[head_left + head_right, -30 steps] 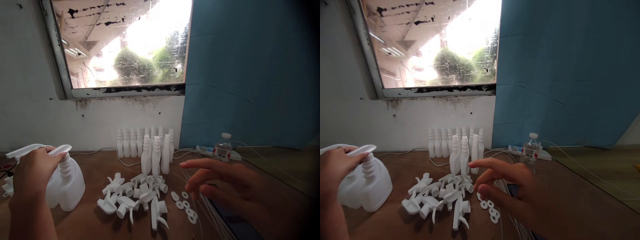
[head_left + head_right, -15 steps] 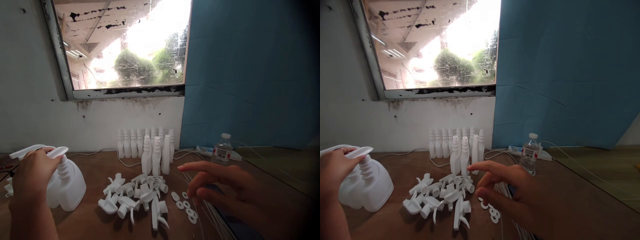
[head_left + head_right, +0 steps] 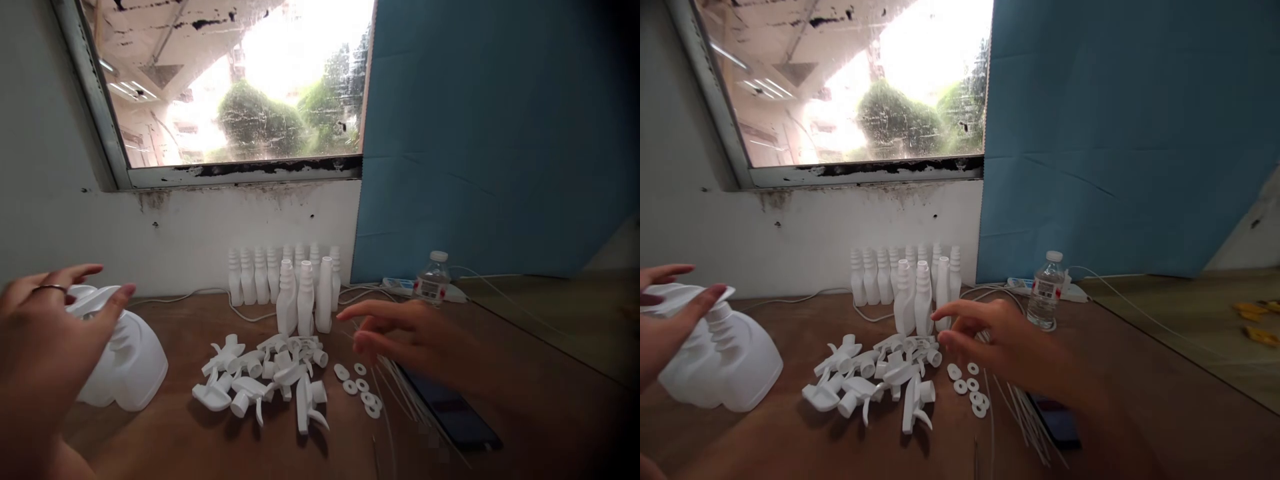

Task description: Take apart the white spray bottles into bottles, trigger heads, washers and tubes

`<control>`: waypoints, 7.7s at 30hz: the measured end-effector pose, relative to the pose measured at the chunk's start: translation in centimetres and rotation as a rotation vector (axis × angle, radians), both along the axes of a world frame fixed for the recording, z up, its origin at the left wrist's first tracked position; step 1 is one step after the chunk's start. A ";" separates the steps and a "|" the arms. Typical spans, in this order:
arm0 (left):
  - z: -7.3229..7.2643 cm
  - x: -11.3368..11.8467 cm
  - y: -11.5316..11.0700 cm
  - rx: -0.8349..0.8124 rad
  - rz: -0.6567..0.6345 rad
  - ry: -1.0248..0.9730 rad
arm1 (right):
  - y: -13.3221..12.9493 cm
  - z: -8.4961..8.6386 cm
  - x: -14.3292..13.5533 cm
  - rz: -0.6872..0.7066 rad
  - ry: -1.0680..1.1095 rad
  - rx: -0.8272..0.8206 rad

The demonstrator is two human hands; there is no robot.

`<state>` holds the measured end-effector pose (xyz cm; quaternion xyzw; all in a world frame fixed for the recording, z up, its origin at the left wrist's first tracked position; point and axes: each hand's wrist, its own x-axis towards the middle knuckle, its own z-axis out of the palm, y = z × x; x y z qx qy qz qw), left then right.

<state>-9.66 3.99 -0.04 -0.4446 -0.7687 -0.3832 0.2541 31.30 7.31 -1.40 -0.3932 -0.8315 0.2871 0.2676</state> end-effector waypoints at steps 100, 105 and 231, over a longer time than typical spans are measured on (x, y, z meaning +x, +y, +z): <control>-22.3 16.4 2.1 -0.314 -1.389 -0.065 | -0.6 -18.9 -4.4 0.005 0.074 0.373; -22.2 16.4 2.1 -0.305 -1.404 -0.081 | -0.6 -18.9 -4.1 0.038 0.110 0.306; -20.7 16.3 1.9 -0.397 -1.404 0.072 | 2.4 -10.6 -5.2 -0.014 0.429 -0.071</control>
